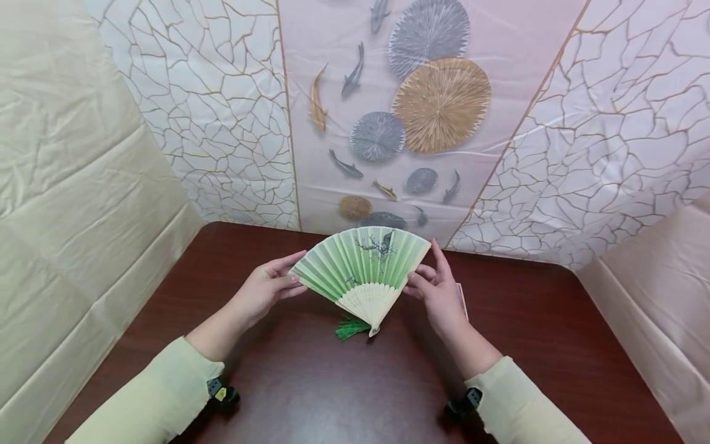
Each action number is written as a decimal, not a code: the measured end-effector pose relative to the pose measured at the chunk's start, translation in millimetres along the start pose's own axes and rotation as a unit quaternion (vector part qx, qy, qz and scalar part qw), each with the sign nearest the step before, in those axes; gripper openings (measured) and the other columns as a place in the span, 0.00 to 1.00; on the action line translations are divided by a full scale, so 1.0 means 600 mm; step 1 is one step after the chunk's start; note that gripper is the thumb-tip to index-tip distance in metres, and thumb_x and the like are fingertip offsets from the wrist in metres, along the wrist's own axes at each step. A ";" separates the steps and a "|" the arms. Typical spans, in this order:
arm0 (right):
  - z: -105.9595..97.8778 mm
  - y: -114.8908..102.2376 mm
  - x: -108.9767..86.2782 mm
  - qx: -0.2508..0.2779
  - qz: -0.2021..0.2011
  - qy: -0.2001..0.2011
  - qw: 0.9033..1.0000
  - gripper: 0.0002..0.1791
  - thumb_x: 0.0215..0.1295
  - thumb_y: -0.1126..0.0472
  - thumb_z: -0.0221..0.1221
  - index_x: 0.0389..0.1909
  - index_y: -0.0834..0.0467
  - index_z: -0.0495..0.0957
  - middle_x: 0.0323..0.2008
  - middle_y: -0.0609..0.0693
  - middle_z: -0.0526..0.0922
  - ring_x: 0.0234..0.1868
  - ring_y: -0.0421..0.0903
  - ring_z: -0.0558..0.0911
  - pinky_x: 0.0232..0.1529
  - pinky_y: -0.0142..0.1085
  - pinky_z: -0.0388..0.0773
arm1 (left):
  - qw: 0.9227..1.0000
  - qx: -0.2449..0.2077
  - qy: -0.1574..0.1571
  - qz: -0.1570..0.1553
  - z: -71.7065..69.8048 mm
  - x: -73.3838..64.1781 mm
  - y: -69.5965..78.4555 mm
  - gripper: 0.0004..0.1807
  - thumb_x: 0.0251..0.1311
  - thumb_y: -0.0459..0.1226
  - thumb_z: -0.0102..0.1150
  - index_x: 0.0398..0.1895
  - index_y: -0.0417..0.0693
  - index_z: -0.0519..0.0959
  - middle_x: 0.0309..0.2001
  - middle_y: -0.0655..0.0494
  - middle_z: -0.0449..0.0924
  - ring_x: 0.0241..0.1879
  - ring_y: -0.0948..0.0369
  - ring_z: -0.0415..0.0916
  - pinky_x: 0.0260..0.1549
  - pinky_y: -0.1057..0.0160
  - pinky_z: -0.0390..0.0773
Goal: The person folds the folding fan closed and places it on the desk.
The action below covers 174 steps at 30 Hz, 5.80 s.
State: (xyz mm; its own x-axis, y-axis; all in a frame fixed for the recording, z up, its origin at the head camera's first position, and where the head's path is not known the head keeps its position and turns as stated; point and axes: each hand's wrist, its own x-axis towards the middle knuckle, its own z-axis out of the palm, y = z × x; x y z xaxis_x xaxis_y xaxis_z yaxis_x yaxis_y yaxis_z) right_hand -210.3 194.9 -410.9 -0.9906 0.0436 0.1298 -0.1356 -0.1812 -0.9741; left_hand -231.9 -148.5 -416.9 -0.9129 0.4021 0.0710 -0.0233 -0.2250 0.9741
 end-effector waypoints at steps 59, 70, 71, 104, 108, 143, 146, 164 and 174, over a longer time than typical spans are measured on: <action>0.025 0.018 -0.021 0.050 0.005 -0.081 0.995 0.49 0.67 0.81 0.50 0.80 0.40 0.45 0.43 0.49 0.85 0.37 0.46 0.87 0.40 0.46 0.85 | 0.992 -0.123 0.031 0.023 0.073 0.014 -0.021 0.32 0.72 0.24 0.45 0.77 0.48 0.56 0.59 0.44 0.78 0.53 0.54 0.80 0.55 0.50 0.78; 0.028 0.023 -0.026 0.028 0.016 -0.090 0.995 0.48 0.67 0.79 0.51 0.79 0.40 0.46 0.45 0.49 0.85 0.38 0.47 0.87 0.42 0.47 0.85 | 0.988 -0.115 0.096 0.038 0.098 0.016 -0.027 0.30 0.70 0.24 0.48 0.75 0.45 0.62 0.49 0.51 0.84 0.46 0.56 0.84 0.54 0.43 0.76; 0.029 0.023 -0.026 0.026 0.017 -0.091 0.995 0.48 0.67 0.79 0.51 0.79 0.39 0.47 0.45 0.49 0.85 0.38 0.46 0.87 0.42 0.48 0.85 | 0.988 -0.114 0.098 0.040 0.100 0.017 -0.027 0.30 0.70 0.24 0.49 0.74 0.45 0.62 0.49 0.51 0.84 0.46 0.56 0.84 0.54 0.43 0.76; 0.051 0.029 -0.030 0.009 0.039 -0.143 0.989 0.47 0.68 0.76 0.54 0.79 0.40 0.49 0.52 0.60 0.81 0.43 0.50 0.86 0.43 0.52 0.84 | 0.994 -0.075 0.054 0.052 0.129 0.055 -0.040 0.28 0.71 0.28 0.51 0.73 0.50 0.66 0.51 0.47 0.83 0.46 0.58 0.83 0.44 0.57 0.84; 0.055 0.027 -0.029 0.012 0.038 -0.139 0.989 0.47 0.68 0.77 0.54 0.79 0.39 0.49 0.53 0.61 0.80 0.43 0.51 0.86 0.43 0.52 0.84 | 0.997 -0.048 0.041 0.050 0.129 0.058 -0.047 0.30 0.71 0.28 0.52 0.74 0.48 0.63 0.55 0.39 0.80 0.46 0.60 0.82 0.46 0.56 0.83; 0.060 0.027 -0.033 0.024 0.059 -0.130 0.990 0.46 0.68 0.77 0.52 0.78 0.38 0.50 0.51 0.57 0.82 0.46 0.52 0.85 0.43 0.53 0.84 | 1.000 0.013 0.025 0.009 0.144 0.066 -0.051 0.31 0.68 0.29 0.57 0.73 0.50 0.64 0.56 0.41 0.79 0.46 0.57 0.81 0.45 0.54 0.84; 0.060 0.026 -0.033 0.026 0.063 -0.128 0.989 0.46 0.68 0.77 0.52 0.78 0.39 0.50 0.50 0.56 0.83 0.46 0.51 0.85 0.43 0.52 0.84 | 1.000 0.007 0.025 0.009 0.146 0.066 -0.051 0.31 0.68 0.29 0.56 0.74 0.50 0.64 0.56 0.41 0.79 0.45 0.57 0.81 0.44 0.54 0.84; 0.066 0.024 -0.036 0.025 0.075 -0.130 0.988 0.45 0.68 0.78 0.52 0.79 0.42 0.51 0.48 0.53 0.83 0.47 0.50 0.85 0.43 0.53 0.84 | 0.999 -0.035 0.004 0.006 0.148 0.065 -0.047 0.29 0.69 0.27 0.53 0.73 0.45 0.63 0.55 0.43 0.78 0.44 0.60 0.81 0.42 0.57 0.83; 0.067 0.019 -0.038 0.002 0.082 -0.122 0.989 0.43 0.68 0.77 0.52 0.78 0.46 0.52 0.50 0.57 0.82 0.45 0.50 0.85 0.44 0.53 0.83 | 0.999 0.024 -0.019 0.020 0.154 0.065 -0.047 0.32 0.66 0.29 0.58 0.73 0.49 0.63 0.54 0.41 0.78 0.47 0.57 0.80 0.49 0.50 0.81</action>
State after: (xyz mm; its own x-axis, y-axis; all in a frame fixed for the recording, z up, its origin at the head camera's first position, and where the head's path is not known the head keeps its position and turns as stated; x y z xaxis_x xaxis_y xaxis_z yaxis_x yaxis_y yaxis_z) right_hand -190.0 152.5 -417.4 -0.9741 -0.2258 0.0116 0.0276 -0.1699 -0.9851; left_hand -228.9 -44.3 -421.8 -0.8968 0.4265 0.1176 0.0338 -0.1990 0.9794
